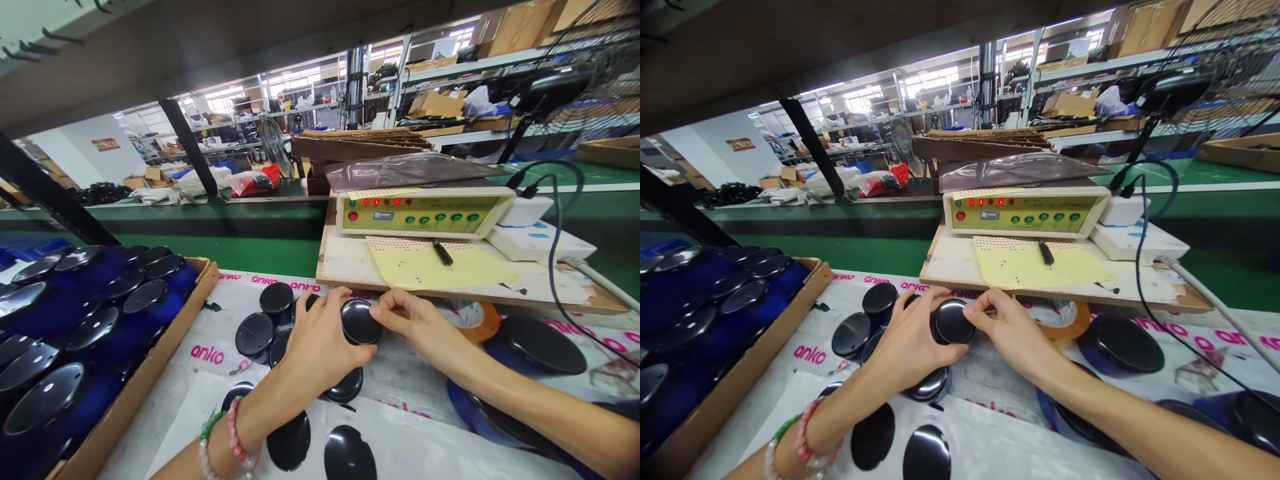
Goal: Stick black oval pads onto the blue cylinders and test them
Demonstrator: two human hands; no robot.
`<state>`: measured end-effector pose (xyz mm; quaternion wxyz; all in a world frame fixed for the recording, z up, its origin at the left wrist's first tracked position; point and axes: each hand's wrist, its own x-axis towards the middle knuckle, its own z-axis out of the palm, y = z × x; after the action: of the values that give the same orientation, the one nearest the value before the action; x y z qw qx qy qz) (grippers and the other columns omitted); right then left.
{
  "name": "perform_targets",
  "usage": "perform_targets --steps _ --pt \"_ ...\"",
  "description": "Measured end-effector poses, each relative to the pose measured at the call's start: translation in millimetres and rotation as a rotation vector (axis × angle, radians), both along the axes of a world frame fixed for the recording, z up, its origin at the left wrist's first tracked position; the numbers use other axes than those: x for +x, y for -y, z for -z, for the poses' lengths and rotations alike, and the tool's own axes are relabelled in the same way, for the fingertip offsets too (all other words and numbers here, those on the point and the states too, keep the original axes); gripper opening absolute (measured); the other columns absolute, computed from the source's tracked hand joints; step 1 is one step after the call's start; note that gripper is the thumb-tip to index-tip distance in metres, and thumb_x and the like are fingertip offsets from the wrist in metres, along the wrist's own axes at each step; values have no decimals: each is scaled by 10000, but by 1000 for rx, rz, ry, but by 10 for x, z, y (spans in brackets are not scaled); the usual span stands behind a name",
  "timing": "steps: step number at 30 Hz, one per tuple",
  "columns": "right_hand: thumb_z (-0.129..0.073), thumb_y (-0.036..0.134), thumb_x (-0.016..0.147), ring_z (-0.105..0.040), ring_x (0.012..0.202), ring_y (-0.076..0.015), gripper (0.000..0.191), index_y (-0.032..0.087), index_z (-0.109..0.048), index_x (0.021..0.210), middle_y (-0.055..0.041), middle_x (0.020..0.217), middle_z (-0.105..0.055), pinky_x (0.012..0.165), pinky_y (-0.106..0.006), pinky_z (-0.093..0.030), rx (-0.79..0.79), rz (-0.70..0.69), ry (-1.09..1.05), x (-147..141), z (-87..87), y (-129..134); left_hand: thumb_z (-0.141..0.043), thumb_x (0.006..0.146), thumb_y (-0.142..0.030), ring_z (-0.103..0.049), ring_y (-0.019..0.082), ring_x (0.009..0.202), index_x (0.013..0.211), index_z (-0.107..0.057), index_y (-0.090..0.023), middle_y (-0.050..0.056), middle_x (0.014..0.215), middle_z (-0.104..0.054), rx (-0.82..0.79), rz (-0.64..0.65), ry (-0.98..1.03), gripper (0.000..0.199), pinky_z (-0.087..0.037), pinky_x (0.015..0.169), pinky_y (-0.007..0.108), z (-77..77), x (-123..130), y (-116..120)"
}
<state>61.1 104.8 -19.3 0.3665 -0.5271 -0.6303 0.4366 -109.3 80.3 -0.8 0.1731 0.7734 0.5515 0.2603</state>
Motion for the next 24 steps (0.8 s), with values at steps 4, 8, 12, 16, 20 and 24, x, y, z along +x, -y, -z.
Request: perform_targets --steps 4,8,12,16,20,24 --pt "-529 558 732 -478 646 -168 345 225 -469 661 -4 691 -551 576 -289 -370 18 -8 33 -4 -5 24 -784 613 -304 -577 233 1076 1089 -454 -216 34 1131 -644 -9 4 -8 586 -166 1075 459 -2 2 8" --pt "-506 558 768 -456 615 -158 344 229 -464 676 8 667 -526 551 -280 -358 46 -16 75 -1 5 36 -787 613 -306 -576 231 1080 1090 -456 -223 28 1133 -642 -11 5 -2 586 -168 1071 461 -13 0 5" --pt "-482 556 796 -462 620 -158 343 229 -474 694 8 677 -529 553 -278 -365 77 -18 118 -3 11 38 -788 611 -302 -580 234 1072 1079 -457 -234 19 1118 -651 -32 13 6 577 -177 1065 463 -22 -2 3" --pt "-459 538 808 -484 637 -161 332 229 -465 688 -1 694 -540 564 -278 -380 118 -13 175 -2 -19 47 -786 615 -305 -578 235 1082 1091 -445 -232 20 1112 -660 -34 21 16 590 -169 1075 457 -21 -2 11" --pt "-427 488 830 -520 625 -169 290 239 -435 681 -10 678 -568 556 -279 -395 161 -24 273 -6 -39 57 -778 628 -298 -561 242 1110 1135 -442 -207 42 1146 -649 -44 37 8 615 -198 1075 437 -29 -7 19" --pt "-434 407 877 -553 577 -175 225 238 -440 728 -3 627 -588 534 -272 -366 229 -65 469 -42 -115 83 -719 713 -292 -521 244 1158 1243 -463 -196 63 1220 -613 -23 105 -97 597 -232 1072 427 -33 -26 14"
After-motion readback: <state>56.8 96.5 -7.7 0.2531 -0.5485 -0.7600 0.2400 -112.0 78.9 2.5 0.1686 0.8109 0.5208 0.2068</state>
